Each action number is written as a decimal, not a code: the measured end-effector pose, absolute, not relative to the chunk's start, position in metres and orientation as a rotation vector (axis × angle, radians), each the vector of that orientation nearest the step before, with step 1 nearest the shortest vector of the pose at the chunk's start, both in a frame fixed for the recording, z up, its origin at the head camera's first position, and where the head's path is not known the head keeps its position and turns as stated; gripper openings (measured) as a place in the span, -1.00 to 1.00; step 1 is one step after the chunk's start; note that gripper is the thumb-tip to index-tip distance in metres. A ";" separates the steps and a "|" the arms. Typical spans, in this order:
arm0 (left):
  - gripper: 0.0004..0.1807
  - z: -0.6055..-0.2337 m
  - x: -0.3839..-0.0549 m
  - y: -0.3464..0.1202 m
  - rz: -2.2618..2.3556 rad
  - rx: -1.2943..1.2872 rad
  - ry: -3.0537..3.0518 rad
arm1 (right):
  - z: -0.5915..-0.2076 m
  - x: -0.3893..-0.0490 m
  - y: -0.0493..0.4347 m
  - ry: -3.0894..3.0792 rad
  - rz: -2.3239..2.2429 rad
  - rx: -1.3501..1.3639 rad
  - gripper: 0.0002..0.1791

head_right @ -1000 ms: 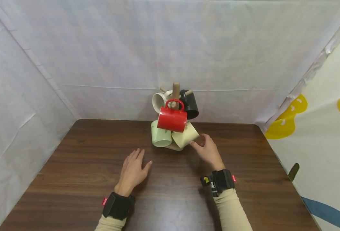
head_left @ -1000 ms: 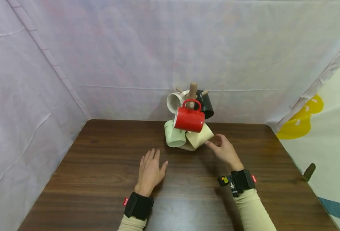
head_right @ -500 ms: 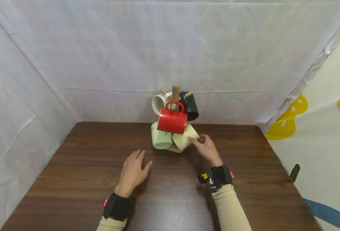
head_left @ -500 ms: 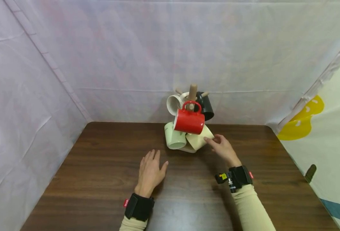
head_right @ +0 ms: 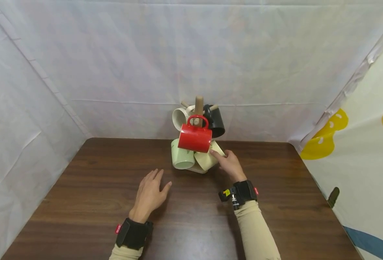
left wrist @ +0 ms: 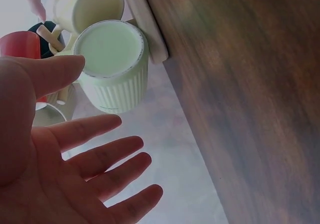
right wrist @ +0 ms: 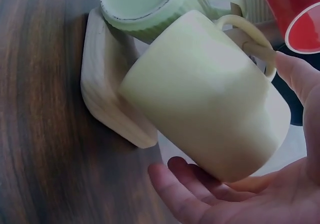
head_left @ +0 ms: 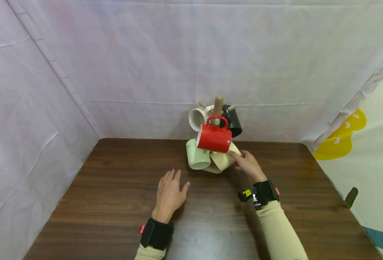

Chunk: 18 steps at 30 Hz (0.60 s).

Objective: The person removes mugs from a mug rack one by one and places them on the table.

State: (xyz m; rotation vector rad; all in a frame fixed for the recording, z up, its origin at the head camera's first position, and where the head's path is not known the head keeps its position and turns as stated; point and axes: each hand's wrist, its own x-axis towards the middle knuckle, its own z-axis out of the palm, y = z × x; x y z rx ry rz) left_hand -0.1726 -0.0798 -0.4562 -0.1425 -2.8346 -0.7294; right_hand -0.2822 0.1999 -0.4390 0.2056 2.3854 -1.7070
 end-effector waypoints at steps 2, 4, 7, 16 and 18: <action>-0.36 -0.456 -0.172 -0.080 -0.728 -0.145 -2.834 | -0.440 -0.285 0.199 2.374 -1.724 0.214 0.09; -0.37 -0.456 -0.172 -0.080 -0.732 -0.146 -2.831 | -0.441 -0.286 0.197 2.371 -1.730 0.221 0.04; -0.37 -0.456 -0.172 -0.081 -0.737 -0.149 -2.824 | -0.444 -0.288 0.195 2.368 -1.739 0.247 -0.06; -0.39 -0.457 -0.173 -0.081 -0.748 -0.152 -2.804 | -0.449 -0.293 0.191 2.142 -1.976 0.215 -0.25; -0.39 -0.457 -0.173 -0.081 -0.749 -0.153 -2.802 | -0.449 -0.295 0.190 2.102 -2.017 0.213 -0.28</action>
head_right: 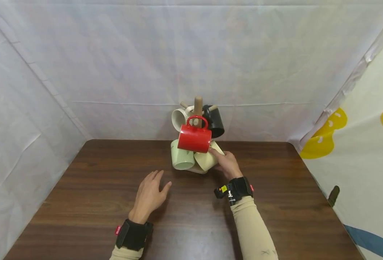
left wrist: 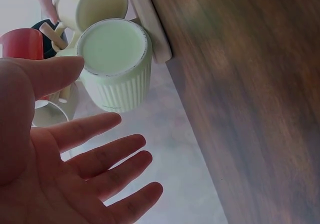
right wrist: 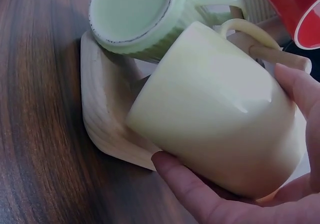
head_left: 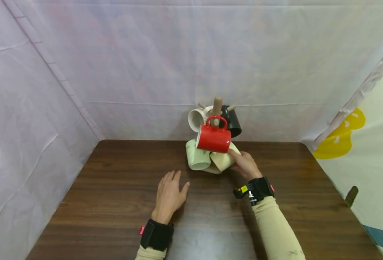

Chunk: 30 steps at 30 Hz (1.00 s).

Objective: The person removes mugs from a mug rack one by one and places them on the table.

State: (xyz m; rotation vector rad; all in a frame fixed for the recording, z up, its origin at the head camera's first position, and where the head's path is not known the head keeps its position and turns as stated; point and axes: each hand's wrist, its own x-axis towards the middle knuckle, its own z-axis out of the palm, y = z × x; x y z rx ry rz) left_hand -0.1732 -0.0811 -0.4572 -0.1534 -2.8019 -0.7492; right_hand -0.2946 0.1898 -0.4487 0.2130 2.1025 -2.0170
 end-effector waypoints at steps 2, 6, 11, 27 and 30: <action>-0.38 -0.457 -0.173 -0.081 -0.752 -0.156 -2.799 | -0.449 -0.295 0.189 2.096 -2.030 0.223 -0.30; -0.39 -0.457 -0.173 -0.080 -0.758 -0.160 -2.788 | -0.448 -0.294 0.189 2.104 -2.035 0.237 -0.32; -0.40 -0.457 -0.173 -0.080 -0.764 -0.168 -2.765 | -0.447 -0.291 0.188 2.136 -2.031 0.256 -0.34; -0.42 -0.458 -0.175 -0.078 -0.819 -0.173 -2.713 | -0.440 -0.284 0.194 2.214 -1.969 0.293 -0.28; -0.42 -0.457 -0.176 -0.079 -0.821 -0.165 -2.719 | -0.438 -0.282 0.196 2.220 -1.948 0.311 -0.23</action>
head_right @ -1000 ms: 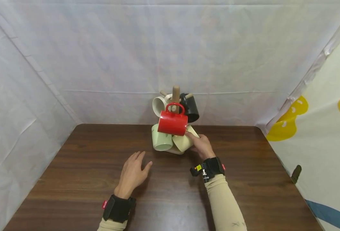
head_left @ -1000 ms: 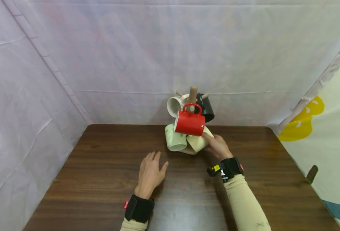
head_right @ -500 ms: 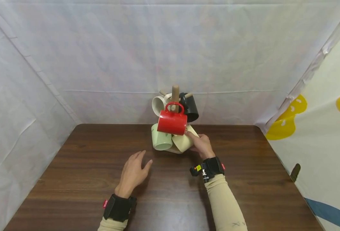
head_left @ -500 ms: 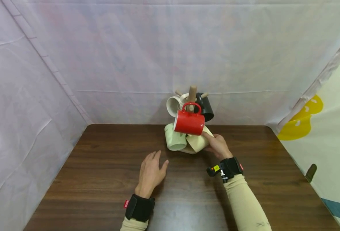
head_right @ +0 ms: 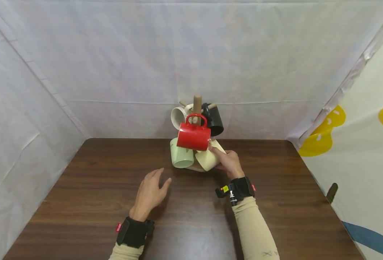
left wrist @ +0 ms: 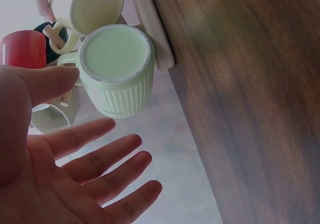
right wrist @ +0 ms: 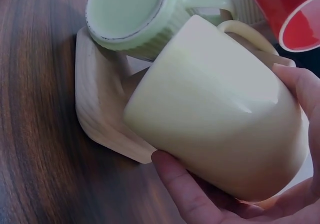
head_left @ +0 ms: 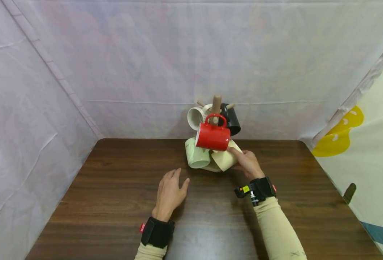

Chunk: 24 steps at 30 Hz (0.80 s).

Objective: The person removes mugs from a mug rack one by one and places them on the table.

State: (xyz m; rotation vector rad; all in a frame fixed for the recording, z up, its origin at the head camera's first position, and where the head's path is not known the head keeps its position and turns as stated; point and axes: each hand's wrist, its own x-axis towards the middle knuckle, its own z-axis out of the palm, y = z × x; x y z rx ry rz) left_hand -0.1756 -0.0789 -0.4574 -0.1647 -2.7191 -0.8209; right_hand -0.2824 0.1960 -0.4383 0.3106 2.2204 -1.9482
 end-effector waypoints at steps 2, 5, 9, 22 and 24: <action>-0.42 -0.457 -0.176 -0.079 -0.817 -0.163 -2.720 | -0.437 -0.281 0.198 2.222 -1.941 0.318 -0.20; -0.42 -0.456 -0.176 -0.080 -0.814 -0.165 -2.713 | -0.437 -0.280 0.201 2.224 -1.934 0.325 -0.18; -0.42 -0.454 -0.175 -0.080 -0.823 -0.167 -2.705 | -0.437 -0.278 0.204 2.225 -1.935 0.327 -0.18; -0.45 -0.453 -0.174 -0.079 -0.839 -0.159 -2.713 | -0.432 -0.271 0.212 2.240 -1.946 0.330 -0.18; -0.45 -0.453 -0.174 -0.078 -0.841 -0.159 -2.710 | -0.432 -0.271 0.213 2.245 -1.941 0.324 -0.16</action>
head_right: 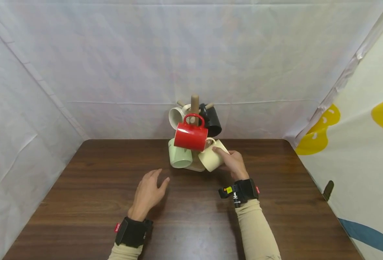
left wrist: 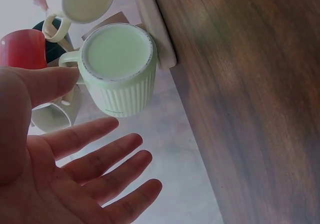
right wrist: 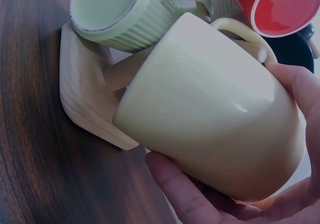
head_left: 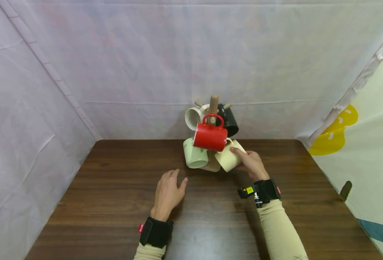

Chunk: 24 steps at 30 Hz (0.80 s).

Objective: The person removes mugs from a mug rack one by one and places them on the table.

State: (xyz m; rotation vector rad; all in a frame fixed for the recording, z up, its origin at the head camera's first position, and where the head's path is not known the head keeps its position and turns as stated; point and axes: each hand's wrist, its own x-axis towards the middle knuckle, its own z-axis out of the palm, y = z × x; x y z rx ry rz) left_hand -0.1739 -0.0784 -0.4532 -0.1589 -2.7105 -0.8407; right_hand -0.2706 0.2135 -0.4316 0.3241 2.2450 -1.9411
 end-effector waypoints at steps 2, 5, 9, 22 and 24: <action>-0.46 -0.453 -0.174 -0.078 -0.847 -0.158 -2.712 | -0.431 -0.270 0.215 2.248 -1.940 0.323 -0.15; -0.46 -0.454 -0.173 -0.078 -0.851 -0.159 -2.712 | -0.430 -0.269 0.217 2.256 -1.936 0.327 -0.14; -0.45 -0.454 -0.174 -0.078 -0.861 -0.161 -2.715 | -0.429 -0.267 0.220 2.256 -1.942 0.341 -0.16; -0.47 -0.453 -0.174 -0.078 -0.882 -0.152 -2.692 | -0.431 -0.258 0.228 2.265 -1.958 0.335 -0.10; -0.47 -0.453 -0.174 -0.078 -0.885 -0.149 -2.689 | -0.431 -0.255 0.230 2.277 -1.953 0.332 -0.09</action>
